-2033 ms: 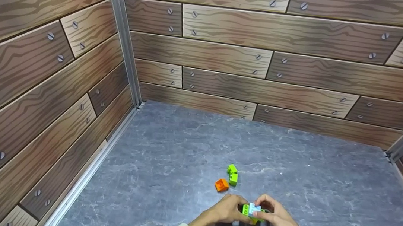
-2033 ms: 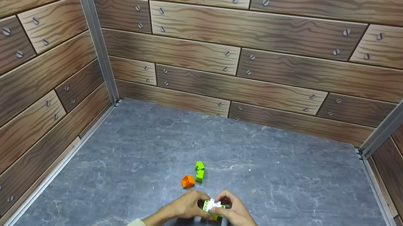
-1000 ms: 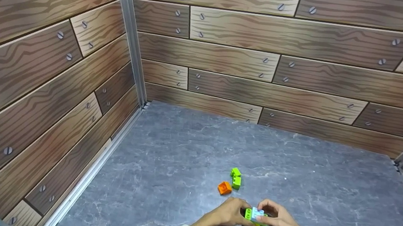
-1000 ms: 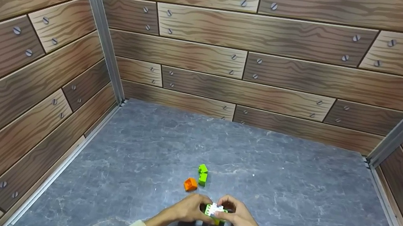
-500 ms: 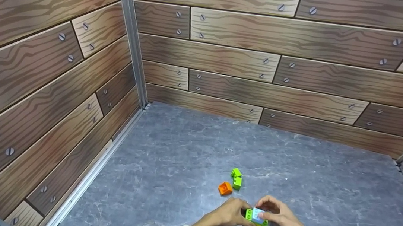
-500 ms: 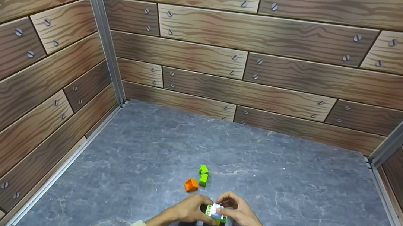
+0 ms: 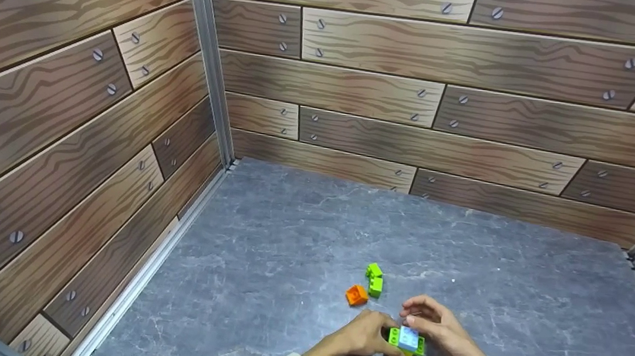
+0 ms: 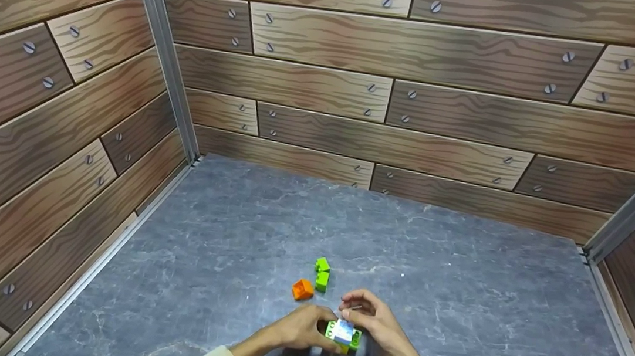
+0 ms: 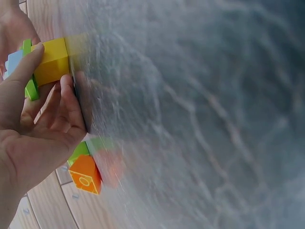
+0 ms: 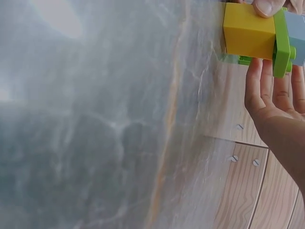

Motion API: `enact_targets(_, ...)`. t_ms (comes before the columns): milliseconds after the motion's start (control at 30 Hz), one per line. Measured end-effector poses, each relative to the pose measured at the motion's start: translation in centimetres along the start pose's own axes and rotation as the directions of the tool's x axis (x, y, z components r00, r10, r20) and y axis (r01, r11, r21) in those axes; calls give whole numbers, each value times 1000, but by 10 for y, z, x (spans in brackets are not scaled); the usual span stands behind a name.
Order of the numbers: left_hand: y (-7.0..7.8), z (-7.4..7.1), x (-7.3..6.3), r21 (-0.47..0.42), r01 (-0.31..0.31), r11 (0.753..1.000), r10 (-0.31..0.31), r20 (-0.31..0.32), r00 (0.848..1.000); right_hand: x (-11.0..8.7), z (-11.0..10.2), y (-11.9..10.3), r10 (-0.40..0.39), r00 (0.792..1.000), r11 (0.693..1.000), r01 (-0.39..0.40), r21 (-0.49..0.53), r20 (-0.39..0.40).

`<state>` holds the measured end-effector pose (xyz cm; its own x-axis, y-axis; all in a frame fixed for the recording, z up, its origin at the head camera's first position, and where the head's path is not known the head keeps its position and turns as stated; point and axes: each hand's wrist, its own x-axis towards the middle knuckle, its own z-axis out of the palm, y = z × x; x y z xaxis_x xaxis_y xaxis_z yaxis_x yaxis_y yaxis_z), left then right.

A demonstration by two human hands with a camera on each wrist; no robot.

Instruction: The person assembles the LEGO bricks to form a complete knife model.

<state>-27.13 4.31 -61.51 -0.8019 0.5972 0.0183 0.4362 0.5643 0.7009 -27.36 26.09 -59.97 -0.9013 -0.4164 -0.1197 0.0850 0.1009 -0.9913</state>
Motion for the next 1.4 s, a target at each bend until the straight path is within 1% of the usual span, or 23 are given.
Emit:
enact_targets(200,-1,0,0,21,-16,1000,16,-7,1000,2,-1,-1,-15,1000,999,16,49,-11)
enact_targets(333,-2,1,1,21,-23,1000,23,-13,1000,3,-2,-3,7,1000,998,-6,55,-15)
enact_targets(500,-2,1,1,8,-19,1000,19,-9,1000,6,-3,-5,24,1000,999,-23,46,-14)
enact_targets(833,-3,1,2,15,-13,1000,13,1,1000,13,-4,-8,-37,999,998,38,49,-19)
enact_targets(1000,-3,1,3,-1,-22,1000,22,-13,1000,16,-4,-9,-51,998,997,52,50,-29)
enact_targets(1267,-3,2,2,-1,-17,1000,17,-2,1000,22,-3,-12,-12,999,999,14,50,-38)
enact_targets(1400,-4,2,2,15,-21,1000,22,-9,1000,26,-2,-12,-14,999,999,16,50,-43)
